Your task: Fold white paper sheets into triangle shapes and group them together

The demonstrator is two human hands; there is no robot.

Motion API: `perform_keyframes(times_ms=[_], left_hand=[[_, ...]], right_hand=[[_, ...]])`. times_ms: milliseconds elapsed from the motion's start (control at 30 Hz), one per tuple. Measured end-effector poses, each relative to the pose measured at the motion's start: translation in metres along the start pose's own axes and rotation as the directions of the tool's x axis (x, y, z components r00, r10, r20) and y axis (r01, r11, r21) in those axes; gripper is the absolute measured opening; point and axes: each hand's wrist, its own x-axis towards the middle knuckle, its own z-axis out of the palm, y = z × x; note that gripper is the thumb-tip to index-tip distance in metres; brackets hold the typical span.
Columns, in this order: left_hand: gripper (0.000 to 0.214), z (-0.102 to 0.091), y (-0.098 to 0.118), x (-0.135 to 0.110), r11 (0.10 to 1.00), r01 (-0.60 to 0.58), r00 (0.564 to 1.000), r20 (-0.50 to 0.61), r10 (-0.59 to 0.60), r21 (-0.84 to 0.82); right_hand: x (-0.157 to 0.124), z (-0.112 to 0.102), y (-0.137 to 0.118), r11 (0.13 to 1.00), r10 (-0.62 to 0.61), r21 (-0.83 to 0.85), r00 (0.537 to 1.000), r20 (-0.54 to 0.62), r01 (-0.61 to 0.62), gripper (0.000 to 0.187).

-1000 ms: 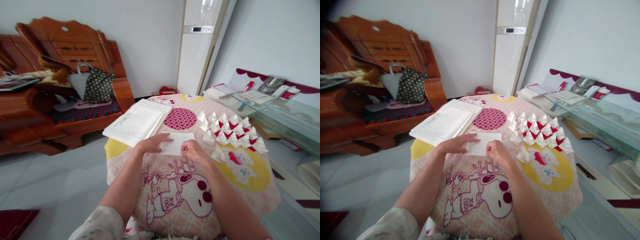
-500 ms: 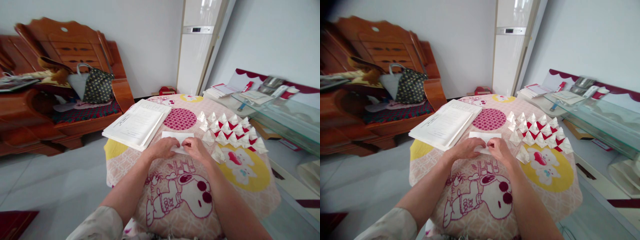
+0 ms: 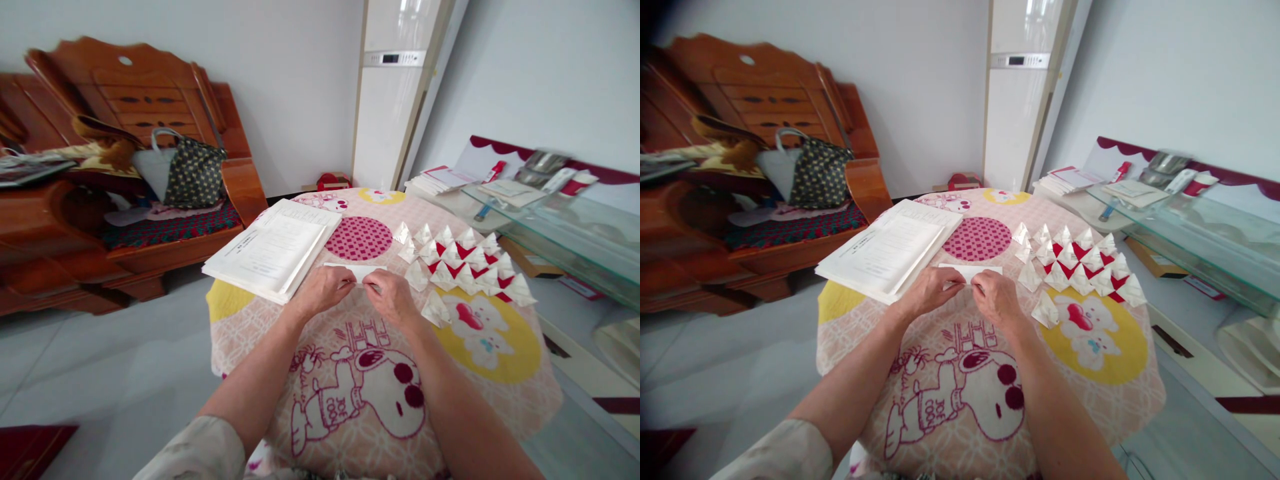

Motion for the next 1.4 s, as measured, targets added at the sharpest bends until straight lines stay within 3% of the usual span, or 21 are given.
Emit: perform_keyframes(times_ms=[300,533,733,900,1067,1233,1400], left_hand=[[0.013,0.004,0.014,0.002,0.998,-0.002,0.999,-0.051,0.005,0.070],[0.012,-0.002,0.005,0.002,1.000,0.017,0.994,-0.111,-0.014,0.024],[0.015,-0.007,0.003,0.001,0.998,0.051,0.989,-0.139,-0.054,-0.028],[0.013,-0.005,0.002,0.001,0.998,0.026,0.989,-0.147,-0.035,-0.064],[0.013,-0.001,0.000,0.001,0.994,-0.019,0.989,-0.145,0.004,-0.104],[0.012,-0.003,0.002,0.000,0.993,-0.033,0.986,-0.165,0.013,-0.117],[0.011,-0.010,-0.001,0.000,0.997,0.046,0.978,-0.200,-0.057,-0.058]], right_hand=[[0.000,0.002,-0.002,0.999,0.012,-0.047,1.000,-0.026,-0.013,0.019],[-0.001,-0.018,0.025,1.000,0.020,0.014,0.985,-0.173,-0.018,0.017],[-0.003,-0.033,0.041,0.985,0.170,0.087,0.935,-0.312,-0.150,0.012],[-0.001,-0.027,0.030,0.946,0.183,0.301,0.962,-0.201,-0.117,0.012],[0.001,-0.018,0.019,0.938,0.146,0.331,0.983,-0.114,-0.101,0.013],[0.001,-0.018,0.017,0.934,0.121,0.350,0.986,-0.111,-0.075,0.015],[0.002,-0.023,0.020,0.932,0.164,0.351,0.971,-0.172,-0.095,0.016]])
